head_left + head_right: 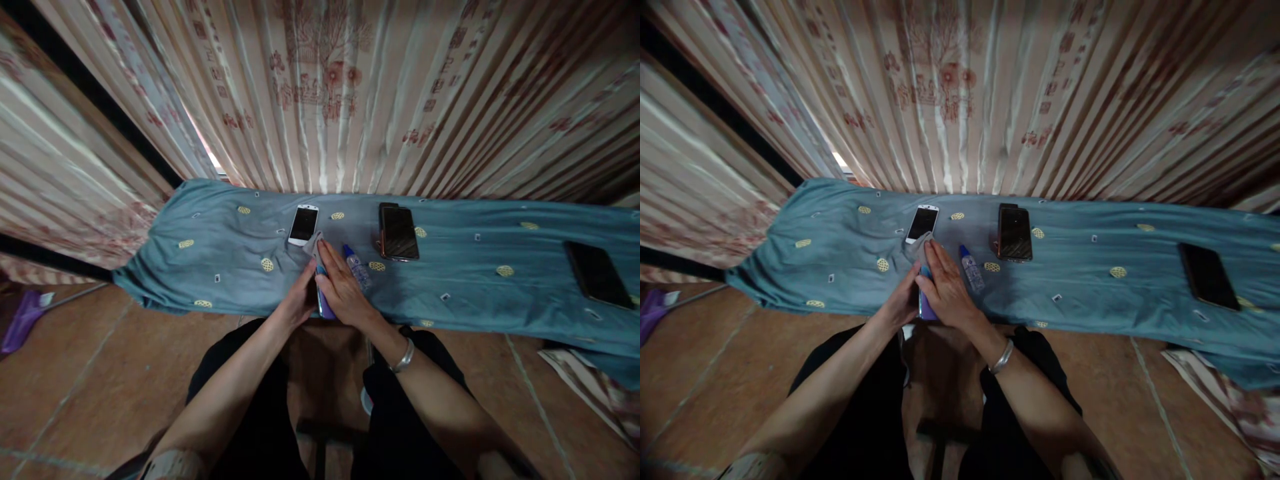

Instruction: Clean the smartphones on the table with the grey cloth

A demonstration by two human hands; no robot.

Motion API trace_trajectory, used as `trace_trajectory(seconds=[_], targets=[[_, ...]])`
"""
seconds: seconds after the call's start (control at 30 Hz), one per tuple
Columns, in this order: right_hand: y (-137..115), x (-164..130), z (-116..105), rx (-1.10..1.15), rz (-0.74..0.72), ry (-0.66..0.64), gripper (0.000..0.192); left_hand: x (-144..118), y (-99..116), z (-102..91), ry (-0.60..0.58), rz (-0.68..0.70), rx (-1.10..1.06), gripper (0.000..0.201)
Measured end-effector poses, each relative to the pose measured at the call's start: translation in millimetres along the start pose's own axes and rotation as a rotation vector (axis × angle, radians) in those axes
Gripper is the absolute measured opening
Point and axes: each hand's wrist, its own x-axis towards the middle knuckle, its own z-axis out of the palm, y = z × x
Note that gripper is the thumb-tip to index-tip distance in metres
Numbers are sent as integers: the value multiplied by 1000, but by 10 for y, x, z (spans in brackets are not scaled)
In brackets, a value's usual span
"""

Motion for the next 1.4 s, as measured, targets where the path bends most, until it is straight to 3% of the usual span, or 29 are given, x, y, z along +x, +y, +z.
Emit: trace_trajectory(seconds=[0.17,0.27,0.5,0.77,1.03,1.4], targets=[[90,90,-36,52,76,11,68,-26,-87,-10,-55,-39,8,46],[47,52,5,67,51,-7,71,-3,-76,-57,-67,-43,-21,45],[-112,-116,80,129,-73,-95,73,63,50,-185,15,50,-51,36],[-180,-178,47,178,-116,-159,72,29,88,-225,53,31,-58,39],[-70,-30,-19,155,-43,-77,67,-165,-20,-132,2,-149,31,44],[60,36,53,182,71,-74,68,-228,109,-107,8,-66,-62,47]])
